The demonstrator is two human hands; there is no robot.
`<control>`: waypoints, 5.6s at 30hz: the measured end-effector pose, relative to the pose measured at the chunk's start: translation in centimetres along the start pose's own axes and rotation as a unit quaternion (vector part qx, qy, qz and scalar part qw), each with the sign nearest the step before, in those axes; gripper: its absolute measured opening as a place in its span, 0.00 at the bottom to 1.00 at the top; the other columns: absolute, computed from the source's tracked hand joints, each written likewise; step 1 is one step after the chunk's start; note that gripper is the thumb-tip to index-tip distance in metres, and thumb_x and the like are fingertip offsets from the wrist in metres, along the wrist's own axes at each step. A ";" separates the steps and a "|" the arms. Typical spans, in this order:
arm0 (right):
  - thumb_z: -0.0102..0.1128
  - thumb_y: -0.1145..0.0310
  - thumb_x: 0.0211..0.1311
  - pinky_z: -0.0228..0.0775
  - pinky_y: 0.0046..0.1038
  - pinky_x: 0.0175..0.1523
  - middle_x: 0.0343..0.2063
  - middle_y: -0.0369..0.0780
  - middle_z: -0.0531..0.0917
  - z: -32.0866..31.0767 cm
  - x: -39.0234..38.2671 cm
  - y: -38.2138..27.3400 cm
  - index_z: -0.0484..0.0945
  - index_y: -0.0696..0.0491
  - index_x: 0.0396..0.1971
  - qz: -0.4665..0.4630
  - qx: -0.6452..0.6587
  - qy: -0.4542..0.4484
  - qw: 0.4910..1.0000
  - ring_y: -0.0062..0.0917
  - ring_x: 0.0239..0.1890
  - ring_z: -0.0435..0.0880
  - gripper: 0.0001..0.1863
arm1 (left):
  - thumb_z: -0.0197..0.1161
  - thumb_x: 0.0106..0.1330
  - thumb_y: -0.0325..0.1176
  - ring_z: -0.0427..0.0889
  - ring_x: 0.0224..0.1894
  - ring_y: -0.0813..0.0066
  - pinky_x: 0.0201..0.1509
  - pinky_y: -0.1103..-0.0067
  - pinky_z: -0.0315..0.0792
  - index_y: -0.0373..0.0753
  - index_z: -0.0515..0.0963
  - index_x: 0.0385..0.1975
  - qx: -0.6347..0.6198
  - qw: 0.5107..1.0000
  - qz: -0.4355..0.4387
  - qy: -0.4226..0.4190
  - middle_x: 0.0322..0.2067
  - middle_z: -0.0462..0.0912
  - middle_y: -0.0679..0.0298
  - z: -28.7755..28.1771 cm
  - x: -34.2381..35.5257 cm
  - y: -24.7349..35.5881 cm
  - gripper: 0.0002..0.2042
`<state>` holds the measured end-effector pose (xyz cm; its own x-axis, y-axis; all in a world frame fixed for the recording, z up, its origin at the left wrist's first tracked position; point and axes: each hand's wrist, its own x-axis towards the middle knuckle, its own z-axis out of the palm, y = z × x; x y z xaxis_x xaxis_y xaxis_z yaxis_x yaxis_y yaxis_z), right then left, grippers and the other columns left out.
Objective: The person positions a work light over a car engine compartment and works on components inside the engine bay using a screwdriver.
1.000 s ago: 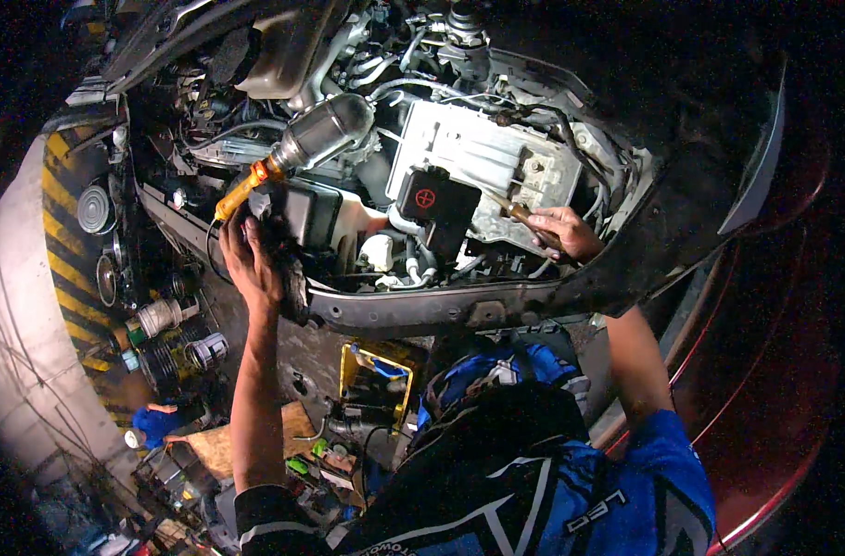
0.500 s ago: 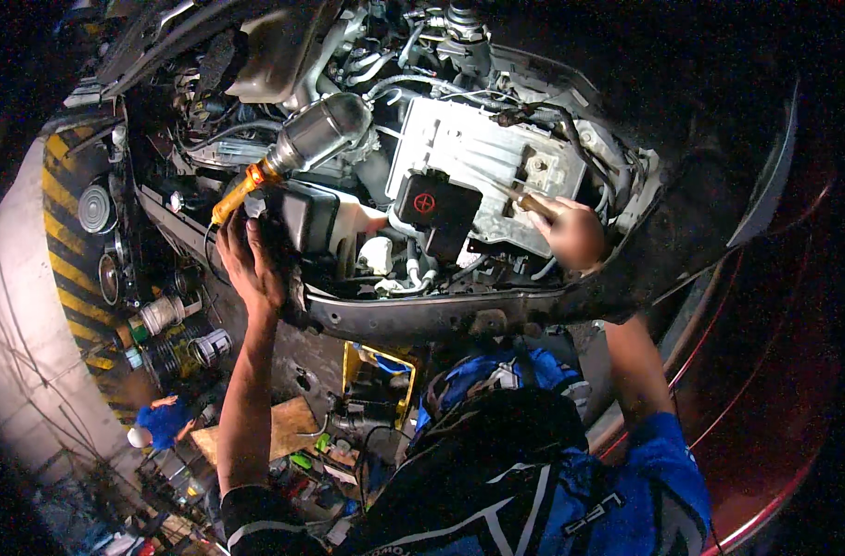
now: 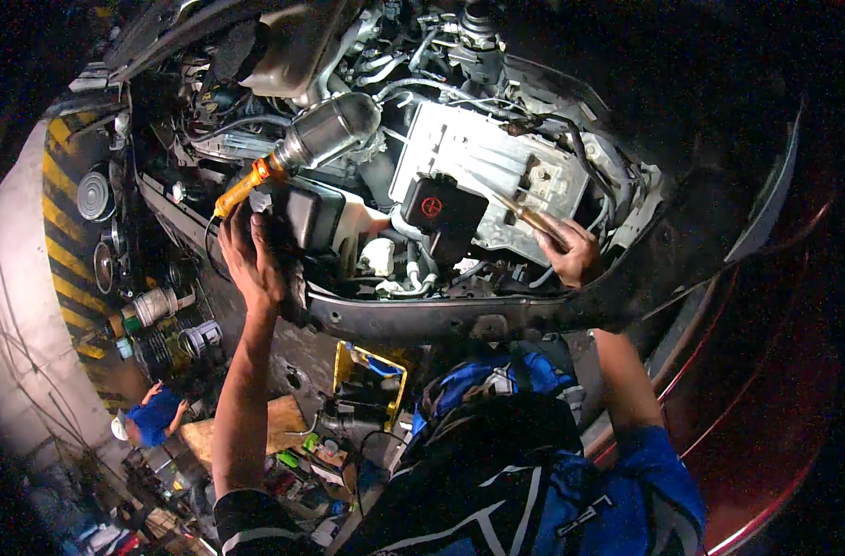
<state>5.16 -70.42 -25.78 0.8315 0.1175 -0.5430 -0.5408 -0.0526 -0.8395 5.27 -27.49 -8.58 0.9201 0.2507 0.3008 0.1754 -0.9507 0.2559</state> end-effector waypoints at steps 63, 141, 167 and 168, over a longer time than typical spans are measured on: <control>0.54 0.63 0.64 0.56 0.15 0.20 0.22 0.32 0.76 -0.2 -0.1 1.5 0.78 0.56 0.51 -0.005 0.081 -0.070 0.994 0.11 0.16 0.65 0.19 | 0.57 0.66 0.29 0.72 0.54 0.53 0.63 0.66 0.62 0.33 0.73 0.52 0.016 0.987 0.108 0.121 0.48 0.76 0.51 -0.7 0.1 4.5 0.15; 0.58 0.63 0.66 0.54 0.17 0.17 0.17 0.32 0.73 -1.3 2.9 -2.1 0.74 0.53 0.28 0.088 0.232 0.106 0.963 0.12 0.14 0.67 0.10 | 0.71 0.52 0.40 0.79 0.45 0.51 0.53 0.66 0.71 0.31 0.79 0.38 -0.107 0.967 -0.227 -0.036 0.41 0.81 0.48 23.2 2.7 6.0 0.19; 0.57 0.61 0.66 0.59 0.19 0.21 0.17 0.32 0.73 -1.2 2.4 -0.4 0.73 0.52 0.35 0.068 0.231 0.095 0.966 0.16 0.15 0.69 0.10 | 0.72 0.51 0.37 0.78 0.46 0.53 0.52 0.66 0.71 0.35 0.76 0.42 -0.161 0.963 -0.215 0.007 0.42 0.80 0.52 23.6 2.7 4.3 0.21; 0.57 0.62 0.66 0.58 0.18 0.20 0.17 0.32 0.73 -1.3 2.4 -0.4 0.73 0.52 0.35 0.087 0.220 0.088 0.968 0.16 0.16 0.69 0.09 | 0.72 0.50 0.38 0.78 0.46 0.52 0.53 0.66 0.71 0.34 0.75 0.43 -0.155 0.965 -0.211 0.001 0.42 0.80 0.51 23.7 2.6 4.4 0.22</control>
<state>7.55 -71.45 -26.75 0.7103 -0.0273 -0.7034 -0.6447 0.3757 -0.6657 16.73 -35.37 -28.47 0.7891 0.6039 0.1124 0.4199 -0.6639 0.6188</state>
